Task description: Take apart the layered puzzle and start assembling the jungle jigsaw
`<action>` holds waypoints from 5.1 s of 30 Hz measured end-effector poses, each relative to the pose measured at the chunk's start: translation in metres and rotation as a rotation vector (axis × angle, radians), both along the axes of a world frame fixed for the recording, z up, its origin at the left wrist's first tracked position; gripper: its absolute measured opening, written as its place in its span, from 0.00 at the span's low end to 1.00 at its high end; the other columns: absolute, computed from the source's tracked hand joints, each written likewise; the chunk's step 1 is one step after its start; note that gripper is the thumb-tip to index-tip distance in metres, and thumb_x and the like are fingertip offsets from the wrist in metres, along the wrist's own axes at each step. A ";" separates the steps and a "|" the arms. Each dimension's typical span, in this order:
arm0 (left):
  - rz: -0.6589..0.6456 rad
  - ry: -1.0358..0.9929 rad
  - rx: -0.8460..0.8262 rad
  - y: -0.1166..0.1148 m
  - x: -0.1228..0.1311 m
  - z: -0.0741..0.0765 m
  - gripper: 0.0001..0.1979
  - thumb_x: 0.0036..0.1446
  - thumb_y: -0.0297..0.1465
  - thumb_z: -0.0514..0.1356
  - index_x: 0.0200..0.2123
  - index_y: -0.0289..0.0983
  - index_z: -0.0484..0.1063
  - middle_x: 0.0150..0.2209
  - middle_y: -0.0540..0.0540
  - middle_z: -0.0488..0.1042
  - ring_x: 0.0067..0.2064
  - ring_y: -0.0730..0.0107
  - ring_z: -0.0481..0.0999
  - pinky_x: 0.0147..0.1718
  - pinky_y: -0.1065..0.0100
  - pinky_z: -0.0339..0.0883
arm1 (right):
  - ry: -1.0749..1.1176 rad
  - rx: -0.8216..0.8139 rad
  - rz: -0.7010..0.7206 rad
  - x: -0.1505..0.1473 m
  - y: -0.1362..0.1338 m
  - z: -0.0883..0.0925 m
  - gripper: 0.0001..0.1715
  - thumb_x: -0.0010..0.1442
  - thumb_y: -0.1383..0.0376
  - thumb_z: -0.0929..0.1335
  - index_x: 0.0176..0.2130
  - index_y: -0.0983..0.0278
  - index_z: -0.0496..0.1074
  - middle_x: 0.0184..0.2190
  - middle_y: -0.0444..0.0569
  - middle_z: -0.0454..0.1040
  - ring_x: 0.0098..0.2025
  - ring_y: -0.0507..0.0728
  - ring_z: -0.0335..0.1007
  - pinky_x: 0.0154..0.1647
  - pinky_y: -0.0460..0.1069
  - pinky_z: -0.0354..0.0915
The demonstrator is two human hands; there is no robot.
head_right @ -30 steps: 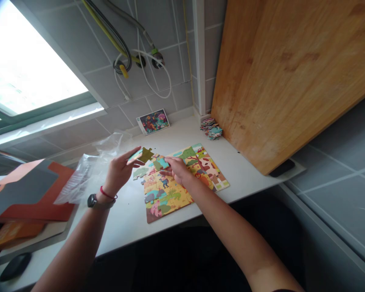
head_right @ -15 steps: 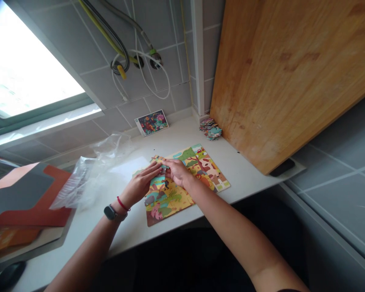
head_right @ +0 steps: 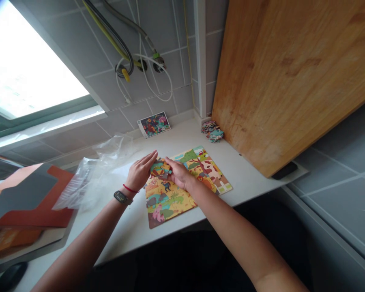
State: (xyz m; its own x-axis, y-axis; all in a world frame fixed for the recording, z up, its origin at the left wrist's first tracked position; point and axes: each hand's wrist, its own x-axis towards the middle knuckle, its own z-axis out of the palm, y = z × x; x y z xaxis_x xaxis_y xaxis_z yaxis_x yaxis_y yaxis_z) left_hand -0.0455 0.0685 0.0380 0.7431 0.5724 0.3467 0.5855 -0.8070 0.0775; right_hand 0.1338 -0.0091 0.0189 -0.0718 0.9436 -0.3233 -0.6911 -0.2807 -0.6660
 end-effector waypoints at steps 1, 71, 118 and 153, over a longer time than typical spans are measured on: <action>0.000 0.020 0.004 0.001 0.002 -0.002 0.36 0.61 0.16 0.50 0.70 0.43 0.62 0.68 0.42 0.67 0.66 0.54 0.71 0.59 0.55 0.72 | -0.011 0.011 -0.014 0.000 0.000 0.000 0.05 0.64 0.65 0.72 0.40 0.66 0.77 0.34 0.49 0.82 0.34 0.55 0.80 0.35 0.50 0.79; 0.066 -0.112 -0.061 -0.075 -0.093 0.030 0.30 0.68 0.39 0.60 0.70 0.44 0.60 0.65 0.38 0.70 0.68 0.47 0.67 0.64 0.43 0.66 | -0.247 0.272 0.250 0.007 -0.016 0.011 0.23 0.52 0.61 0.75 0.49 0.60 0.77 0.31 0.43 0.77 0.25 0.49 0.69 0.20 0.42 0.63; 0.208 -0.354 -0.328 -0.043 -0.051 -0.036 0.29 0.60 0.22 0.52 0.66 0.35 0.64 0.66 0.32 0.66 0.71 0.46 0.60 0.66 0.42 0.62 | -1.572 0.691 0.230 -0.034 0.039 -0.030 0.29 0.66 0.64 0.65 0.65 0.65 0.70 0.64 0.58 0.71 0.68 0.63 0.63 0.73 0.60 0.54; 0.115 -1.083 -1.216 -0.012 -0.059 -0.029 0.20 0.59 0.45 0.67 0.45 0.34 0.79 0.46 0.38 0.83 0.47 0.58 0.83 0.47 0.56 0.79 | -0.980 0.447 -0.062 -0.027 0.040 -0.022 0.24 0.57 0.55 0.73 0.51 0.61 0.79 0.47 0.52 0.78 0.43 0.57 0.76 0.49 0.53 0.75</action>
